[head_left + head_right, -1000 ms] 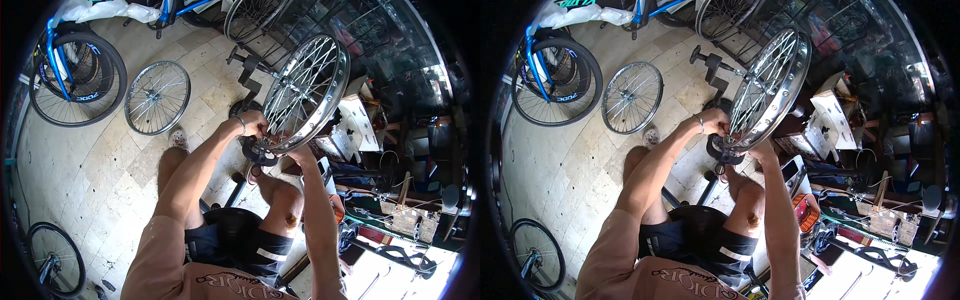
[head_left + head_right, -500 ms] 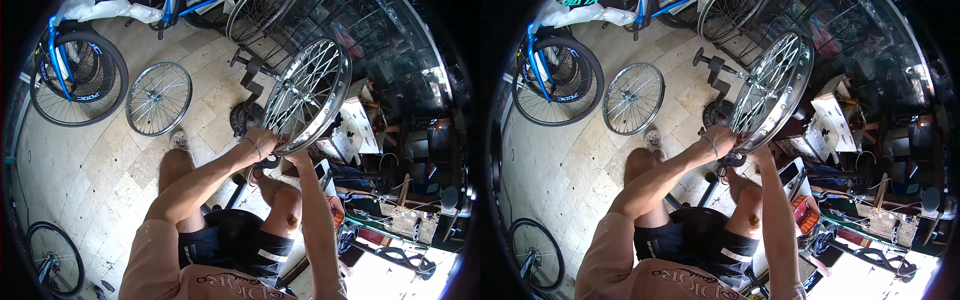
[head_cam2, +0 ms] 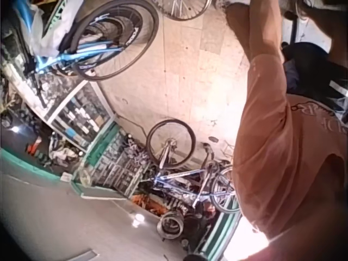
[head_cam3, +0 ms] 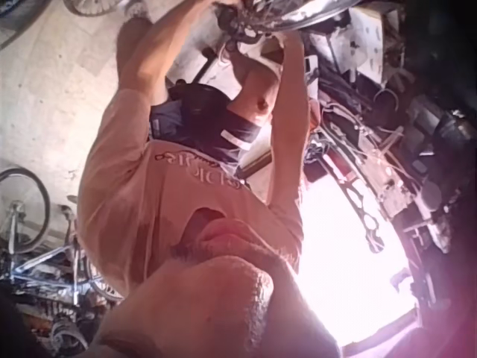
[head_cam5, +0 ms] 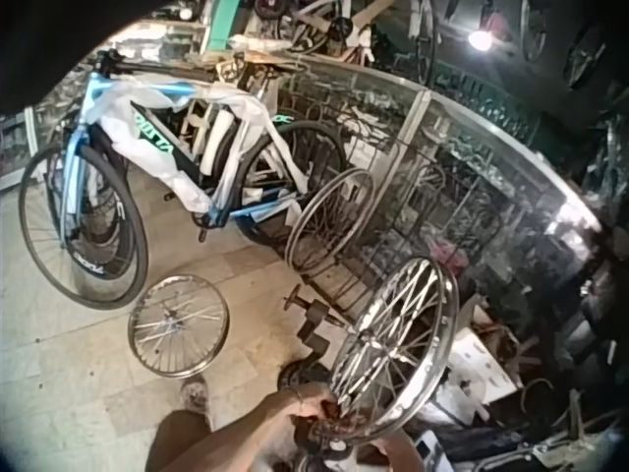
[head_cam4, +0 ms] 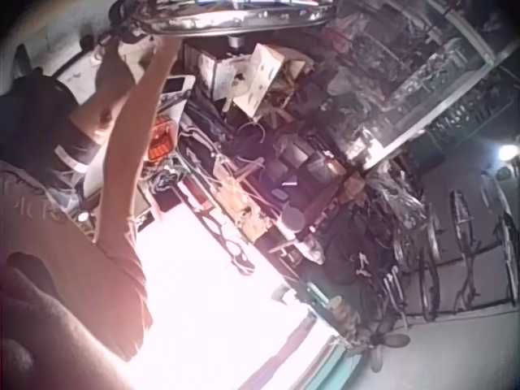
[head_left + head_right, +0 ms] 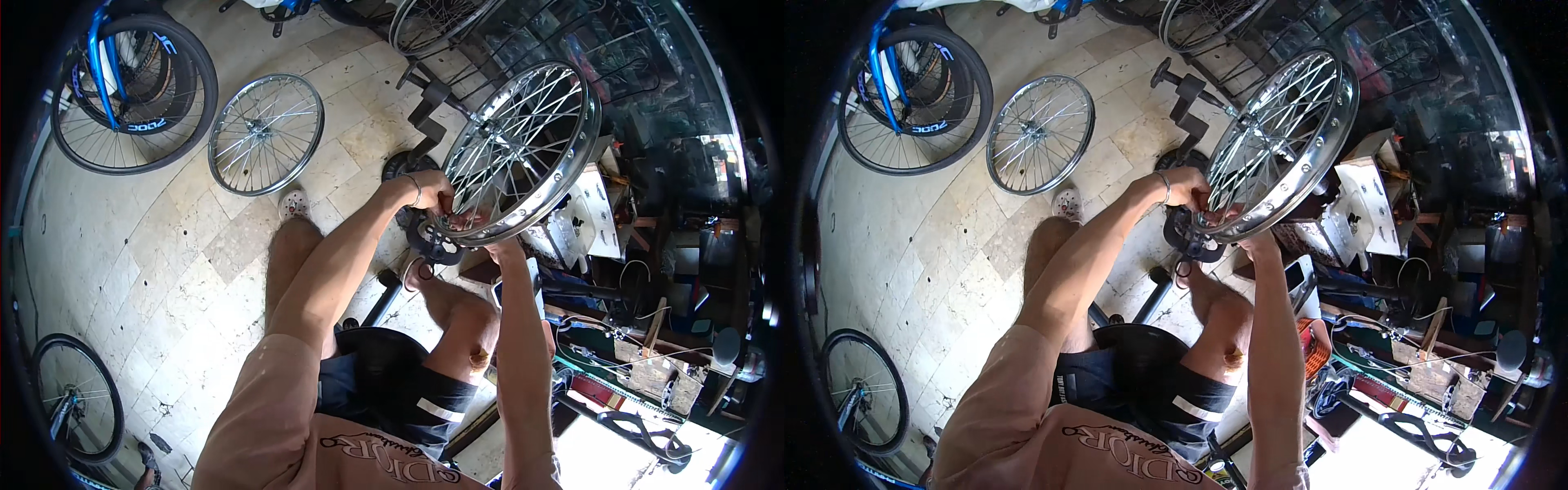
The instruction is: The person uses a spoke wrench to adjust the tension of the spokes on a bicycle wheel mounted in a truing stand. They rotate the wheel and tighten or loosen individual spoke nipples to align the rim.
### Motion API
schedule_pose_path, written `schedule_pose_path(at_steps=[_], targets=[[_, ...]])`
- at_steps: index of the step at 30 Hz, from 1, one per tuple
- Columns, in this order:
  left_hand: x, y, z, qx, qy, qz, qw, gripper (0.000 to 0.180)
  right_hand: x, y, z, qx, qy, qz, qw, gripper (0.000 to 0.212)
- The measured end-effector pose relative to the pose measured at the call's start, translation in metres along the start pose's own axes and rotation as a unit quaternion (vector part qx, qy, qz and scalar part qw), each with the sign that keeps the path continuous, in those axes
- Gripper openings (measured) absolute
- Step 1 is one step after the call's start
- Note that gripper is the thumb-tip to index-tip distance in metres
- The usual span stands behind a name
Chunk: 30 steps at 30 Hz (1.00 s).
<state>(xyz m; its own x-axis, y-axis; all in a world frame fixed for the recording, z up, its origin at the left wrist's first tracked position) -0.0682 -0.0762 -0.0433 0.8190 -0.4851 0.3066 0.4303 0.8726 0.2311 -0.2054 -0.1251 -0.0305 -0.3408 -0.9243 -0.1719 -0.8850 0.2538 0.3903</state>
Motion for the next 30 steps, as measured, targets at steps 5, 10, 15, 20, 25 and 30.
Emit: schedule_pose_path(at_steps=[5,10,15,20,25,30], targets=[[-0.005,-0.005,0.019,-0.003,0.027,-0.034,0.999,0.022,0.024,0.005,0.022,-0.045,0.083,-0.013,0.995,0.015],[-0.006,0.016,0.060,0.117,-0.256,0.045,0.959,0.010,-0.007,0.000,0.003,0.050,0.202,-0.045,0.977,0.024],[-0.014,0.029,0.085,0.125,-0.292,0.107,0.942,0.012,0.004,0.000,0.017,0.016,0.046,-0.045,0.998,0.032],[0.012,0.026,0.042,0.093,-0.229,0.091,0.965,0.005,-0.022,0.012,-0.015,-0.007,0.104,0.008,0.995,0.028],[0.012,0.018,0.020,0.020,-0.093,0.089,0.991,0.009,-0.017,0.015,-0.004,0.021,0.051,0.011,0.998,0.031],[-0.001,0.008,0.010,0.046,-0.098,0.057,0.992,0.012,-0.008,0.018,0.002,-0.019,0.087,0.037,0.995,0.042]])
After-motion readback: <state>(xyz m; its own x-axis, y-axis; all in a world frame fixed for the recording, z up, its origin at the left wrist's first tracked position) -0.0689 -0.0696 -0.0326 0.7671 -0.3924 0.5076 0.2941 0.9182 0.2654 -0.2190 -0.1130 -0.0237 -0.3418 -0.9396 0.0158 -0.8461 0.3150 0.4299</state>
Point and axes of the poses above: each hand's wrist, its own y-axis away from the middle knuckle, its own x-axis out of the back of the hand, z = x × y, the point moved 7 cm from there along -y, towards the middle knuckle, and after that the axes turned 14 degrees about -z, right-handed, at the moved point
